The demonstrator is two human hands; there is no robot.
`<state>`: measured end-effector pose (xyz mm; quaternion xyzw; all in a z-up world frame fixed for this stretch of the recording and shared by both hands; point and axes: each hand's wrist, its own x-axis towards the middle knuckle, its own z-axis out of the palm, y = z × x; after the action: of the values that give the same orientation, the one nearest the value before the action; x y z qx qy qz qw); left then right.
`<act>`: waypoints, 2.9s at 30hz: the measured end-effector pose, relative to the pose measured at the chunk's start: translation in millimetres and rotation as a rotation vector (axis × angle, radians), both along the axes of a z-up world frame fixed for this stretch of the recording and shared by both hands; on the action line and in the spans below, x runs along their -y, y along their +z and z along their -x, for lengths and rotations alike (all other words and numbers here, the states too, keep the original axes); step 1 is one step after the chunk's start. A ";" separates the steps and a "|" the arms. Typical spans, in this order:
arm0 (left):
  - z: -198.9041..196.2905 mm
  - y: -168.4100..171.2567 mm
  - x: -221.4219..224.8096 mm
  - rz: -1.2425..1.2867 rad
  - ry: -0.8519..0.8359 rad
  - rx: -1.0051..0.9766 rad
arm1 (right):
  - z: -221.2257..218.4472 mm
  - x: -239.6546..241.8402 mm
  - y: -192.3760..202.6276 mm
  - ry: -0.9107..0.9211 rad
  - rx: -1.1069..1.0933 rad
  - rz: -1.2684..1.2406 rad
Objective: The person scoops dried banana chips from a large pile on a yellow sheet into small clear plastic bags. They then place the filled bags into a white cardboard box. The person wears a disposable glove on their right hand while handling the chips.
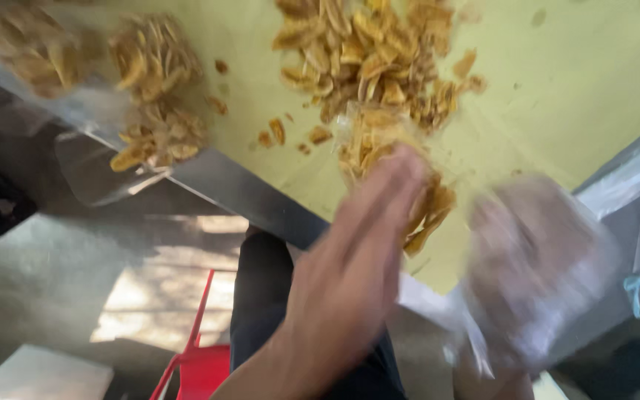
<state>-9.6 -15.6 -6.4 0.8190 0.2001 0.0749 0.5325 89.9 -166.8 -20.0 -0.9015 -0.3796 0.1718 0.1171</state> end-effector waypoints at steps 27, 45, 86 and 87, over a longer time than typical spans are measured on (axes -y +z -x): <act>102.2 -27.1 31.6 -0.020 0.063 -0.332 | 54.8 -1.6 -4.1 0.413 -0.084 -0.121; 89.2 -81.7 49.6 0.318 0.171 -0.228 | 27.5 38.9 -216.5 -0.092 0.117 -0.095; 64.4 -87.2 50.4 0.163 0.181 -0.150 | 45.4 11.9 -53.5 -0.270 -0.183 -0.155; 62.9 -77.9 46.9 0.192 0.174 -0.170 | 43.9 8.6 -43.2 -0.345 -0.285 -0.001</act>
<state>-72.5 -62.5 -84.3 0.7472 0.3211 0.0317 0.5810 46.0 -175.4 -63.1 -0.9196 -0.1997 0.2746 0.1976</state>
